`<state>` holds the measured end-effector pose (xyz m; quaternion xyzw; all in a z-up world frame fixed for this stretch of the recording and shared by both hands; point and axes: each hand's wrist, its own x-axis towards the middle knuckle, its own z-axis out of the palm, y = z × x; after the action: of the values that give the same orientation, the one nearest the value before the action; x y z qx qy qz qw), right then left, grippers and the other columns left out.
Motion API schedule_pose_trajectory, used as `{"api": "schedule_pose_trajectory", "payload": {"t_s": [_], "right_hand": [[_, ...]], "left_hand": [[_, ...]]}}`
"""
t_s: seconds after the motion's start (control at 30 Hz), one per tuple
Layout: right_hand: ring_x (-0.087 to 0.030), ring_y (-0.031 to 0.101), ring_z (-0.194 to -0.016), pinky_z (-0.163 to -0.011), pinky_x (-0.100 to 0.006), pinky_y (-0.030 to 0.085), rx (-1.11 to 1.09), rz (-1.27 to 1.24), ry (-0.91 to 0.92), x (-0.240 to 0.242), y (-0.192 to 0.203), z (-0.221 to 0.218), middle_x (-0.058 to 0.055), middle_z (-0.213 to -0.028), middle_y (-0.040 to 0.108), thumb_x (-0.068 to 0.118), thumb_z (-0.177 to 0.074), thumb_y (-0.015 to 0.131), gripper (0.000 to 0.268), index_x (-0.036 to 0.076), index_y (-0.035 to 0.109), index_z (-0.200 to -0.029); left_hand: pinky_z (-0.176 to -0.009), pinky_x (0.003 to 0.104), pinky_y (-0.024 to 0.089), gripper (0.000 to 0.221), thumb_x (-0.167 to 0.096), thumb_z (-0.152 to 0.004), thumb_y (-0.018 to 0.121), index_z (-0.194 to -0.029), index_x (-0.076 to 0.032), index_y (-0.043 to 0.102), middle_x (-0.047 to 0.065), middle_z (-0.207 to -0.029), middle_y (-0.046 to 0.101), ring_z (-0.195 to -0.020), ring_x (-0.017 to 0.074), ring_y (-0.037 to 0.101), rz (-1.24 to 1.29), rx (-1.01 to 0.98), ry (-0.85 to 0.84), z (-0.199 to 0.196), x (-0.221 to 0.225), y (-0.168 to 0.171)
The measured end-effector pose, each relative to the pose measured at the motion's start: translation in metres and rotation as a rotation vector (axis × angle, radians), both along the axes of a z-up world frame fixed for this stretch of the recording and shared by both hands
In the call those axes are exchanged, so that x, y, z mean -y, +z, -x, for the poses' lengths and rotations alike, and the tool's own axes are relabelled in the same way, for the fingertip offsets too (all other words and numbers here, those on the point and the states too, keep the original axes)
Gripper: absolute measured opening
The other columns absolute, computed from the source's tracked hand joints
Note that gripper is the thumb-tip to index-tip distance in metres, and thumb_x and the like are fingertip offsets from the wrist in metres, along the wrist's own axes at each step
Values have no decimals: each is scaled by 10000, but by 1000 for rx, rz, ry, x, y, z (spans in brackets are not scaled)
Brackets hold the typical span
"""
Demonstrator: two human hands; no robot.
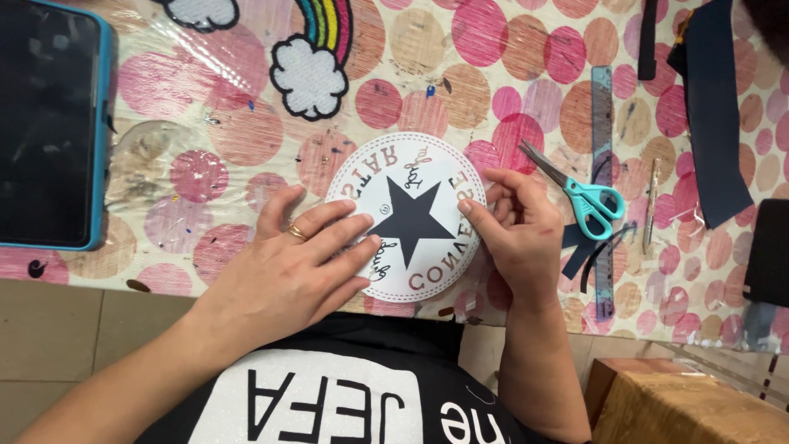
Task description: Measuring, marking, and cutting paper to size and applying a sticker on a workspace
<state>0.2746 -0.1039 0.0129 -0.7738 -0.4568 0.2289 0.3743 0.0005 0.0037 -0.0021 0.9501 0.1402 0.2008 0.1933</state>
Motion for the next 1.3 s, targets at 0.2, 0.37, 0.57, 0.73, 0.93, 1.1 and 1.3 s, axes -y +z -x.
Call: {"api": "schedule_pose_trajectory", "payload": {"t_s": [0.2,0.37,0.57,0.73,0.93,1.1,1.3], "right_hand": [[-6,392,-640,-567,-120,378,-13,-13,-3,0,0,0,20,-898,546,39,-859,854,397,0,690,-1219],[4,390,-633,-560,-112,381,-7,1,-10,0,0,-1,29,-906,547,44,-859,858,397,20,698,-1221],[-9,383,-621,-540,-128,362,12,-14,-3,1,-2,-2,14,-878,570,53,-862,860,390,0,687,-1207],[-15,383,-636,-557,-131,368,8,-19,12,1,0,-2,18,-878,575,49,-861,863,396,5,689,-1213],[-21,392,-648,-563,-131,374,2,-20,22,1,1,-2,16,-875,567,71,-871,863,396,3,682,-1216],[-21,394,-651,-570,-137,370,-13,-13,12,2,-1,-3,13,-888,574,79,-868,865,396,7,679,-1210],[-20,398,-647,-566,-138,375,6,2,13,0,4,-2,19,-882,578,90,-871,862,378,19,688,-1199]], "left_hand": [[-1177,534,220,340,-395,-1005,622,-1244,-168,708,46,-1330,682,-1306,276,579,-8,2,5,-1,0,4],[-1174,536,226,347,-388,-1001,632,-1249,-158,709,50,-1340,680,-1303,261,573,45,1,15,-2,0,5],[-1166,540,234,325,-381,-1000,637,-1236,-169,707,53,-1342,664,-1295,252,569,22,-9,12,-3,0,7],[-1150,548,268,308,-380,-1003,645,-1209,-163,717,56,-1339,674,-1257,256,602,4,-5,18,-4,-1,9],[-1152,553,267,321,-378,-996,649,-1214,-152,715,69,-1341,671,-1257,263,595,13,-19,12,-5,-1,14],[-1142,563,279,325,-381,-994,648,-1212,-149,713,69,-1345,667,-1263,266,592,9,-25,9,-5,-1,14],[-1143,564,272,323,-377,-991,653,-1208,-145,714,72,-1336,673,-1265,271,598,17,-25,6,-6,-1,13]]}}
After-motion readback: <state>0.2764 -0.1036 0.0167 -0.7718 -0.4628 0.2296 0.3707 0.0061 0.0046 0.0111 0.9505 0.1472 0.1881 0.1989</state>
